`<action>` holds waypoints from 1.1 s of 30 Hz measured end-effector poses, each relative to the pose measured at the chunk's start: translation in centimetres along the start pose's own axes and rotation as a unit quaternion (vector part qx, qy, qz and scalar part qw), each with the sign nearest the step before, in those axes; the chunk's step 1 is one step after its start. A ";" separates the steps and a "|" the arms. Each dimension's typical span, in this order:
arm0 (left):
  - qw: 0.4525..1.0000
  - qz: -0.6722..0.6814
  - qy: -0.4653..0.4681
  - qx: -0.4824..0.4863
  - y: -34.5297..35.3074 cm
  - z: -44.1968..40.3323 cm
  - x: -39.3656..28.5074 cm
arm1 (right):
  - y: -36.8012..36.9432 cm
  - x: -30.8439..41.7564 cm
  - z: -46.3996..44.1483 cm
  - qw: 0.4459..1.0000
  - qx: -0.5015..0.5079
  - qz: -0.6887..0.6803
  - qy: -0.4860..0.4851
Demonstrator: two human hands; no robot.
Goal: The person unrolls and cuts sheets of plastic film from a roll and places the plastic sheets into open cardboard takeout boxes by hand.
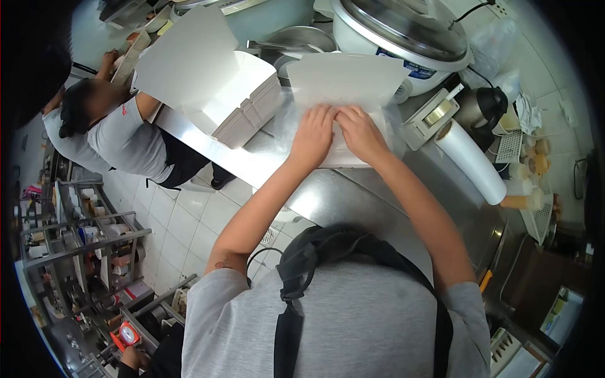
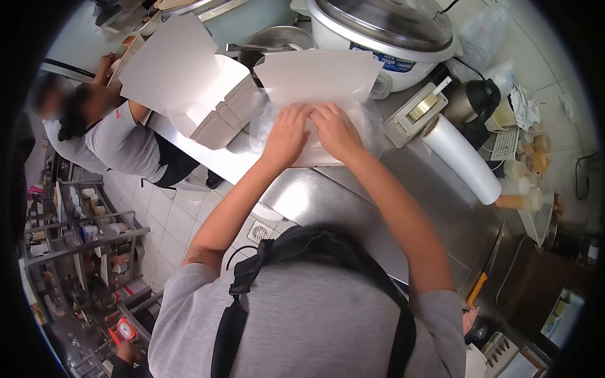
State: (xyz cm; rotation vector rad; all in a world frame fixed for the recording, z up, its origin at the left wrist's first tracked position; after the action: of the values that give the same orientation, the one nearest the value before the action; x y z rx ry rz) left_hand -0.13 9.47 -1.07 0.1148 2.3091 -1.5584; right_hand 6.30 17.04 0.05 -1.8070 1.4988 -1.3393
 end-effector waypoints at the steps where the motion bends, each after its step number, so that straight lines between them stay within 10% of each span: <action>1: 0.998 -0.052 0.016 0.028 1.0 0.2 -0.1 | 1.0 -0.8 0.5 1.000 0.017 0.023 0.003; 8: 0.930 -0.185 -0.021 0.316 5.8 2.4 1.0 | 2.9 -2.7 4.8 0.975 0.173 0.097 0.102; 17: 0.943 -0.148 -0.083 0.286 6.2 3.4 3.4 | 3.0 -5.0 6.3 0.913 0.315 0.221 0.137; 21: 0.909 -0.328 -0.010 0.258 6.4 3.7 3.4 | 1.4 -4.3 5.2 0.928 0.315 0.168 0.111; 25: 0.996 0.048 -0.014 0.068 -7.5 0.2 2.3 | -4.1 -3.0 4.7 0.978 0.158 0.083 0.110; 28: 0.984 0.019 -0.139 -0.107 -17.3 -0.2 7.6 | -6.1 -2.4 4.9 0.984 0.083 0.067 0.140; 33: 0.901 0.249 -0.317 0.163 -12.8 1.6 19.2 | -5.8 -3.4 5.6 0.986 0.024 0.067 0.152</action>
State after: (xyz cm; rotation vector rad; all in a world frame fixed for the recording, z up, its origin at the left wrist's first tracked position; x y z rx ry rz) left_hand -21.03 0.58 3.32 0.2214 1.3713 -1.4166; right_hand 14.20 20.69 0.90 -1.4924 1.6928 -1.6229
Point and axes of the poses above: each hand's wrist, its own z-axis away from the middle knuckle, its own y-axis out of the palm, x = y × z, the point moved 8 cm from there along -z, towards the middle knuckle
